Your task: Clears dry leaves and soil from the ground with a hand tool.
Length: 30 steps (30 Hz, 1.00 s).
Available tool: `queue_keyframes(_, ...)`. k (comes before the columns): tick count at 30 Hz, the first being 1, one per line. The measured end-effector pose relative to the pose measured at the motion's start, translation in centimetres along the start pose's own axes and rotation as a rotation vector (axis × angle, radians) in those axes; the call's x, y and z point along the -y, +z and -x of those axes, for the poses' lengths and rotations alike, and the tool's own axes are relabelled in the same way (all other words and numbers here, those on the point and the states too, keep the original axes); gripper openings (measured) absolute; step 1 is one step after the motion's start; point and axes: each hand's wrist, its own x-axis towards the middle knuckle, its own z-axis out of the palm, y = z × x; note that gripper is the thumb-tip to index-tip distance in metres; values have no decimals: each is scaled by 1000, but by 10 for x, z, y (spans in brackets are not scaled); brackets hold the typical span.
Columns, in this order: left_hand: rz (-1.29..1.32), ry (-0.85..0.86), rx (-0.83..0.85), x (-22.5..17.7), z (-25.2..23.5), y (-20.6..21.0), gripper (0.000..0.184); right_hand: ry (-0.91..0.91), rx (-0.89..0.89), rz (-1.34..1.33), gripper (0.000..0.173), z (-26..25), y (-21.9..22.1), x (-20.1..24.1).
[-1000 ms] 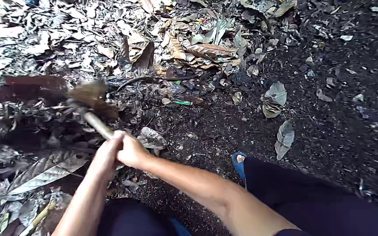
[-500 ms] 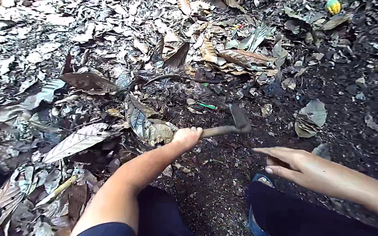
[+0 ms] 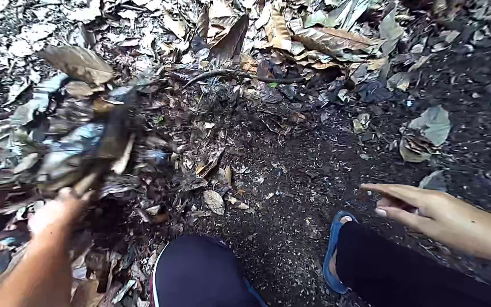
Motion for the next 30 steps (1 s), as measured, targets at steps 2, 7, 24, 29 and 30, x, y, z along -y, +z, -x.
queue_keyframes(2,69,-178,-48,57,-24,-21,85,-24,-12,4,52,-1,-2,1)
queue_keyframes(7,389,-439,-186,76,37,-78,79,-14,-43,-61,55,1,-3,-10)
queue_keyframes(24,-168,407,415,-105,198,93,48,-101,-53,56,56,-49,-15,-3)
queue_keyframes(29,-124,-148,277,51,161,51,66,-100,10,52,56,-52,-15,-4)
queue_keyframes(30,-112,-219,237,78,147,40,64,-104,6,43,56,-52,-16,-5)
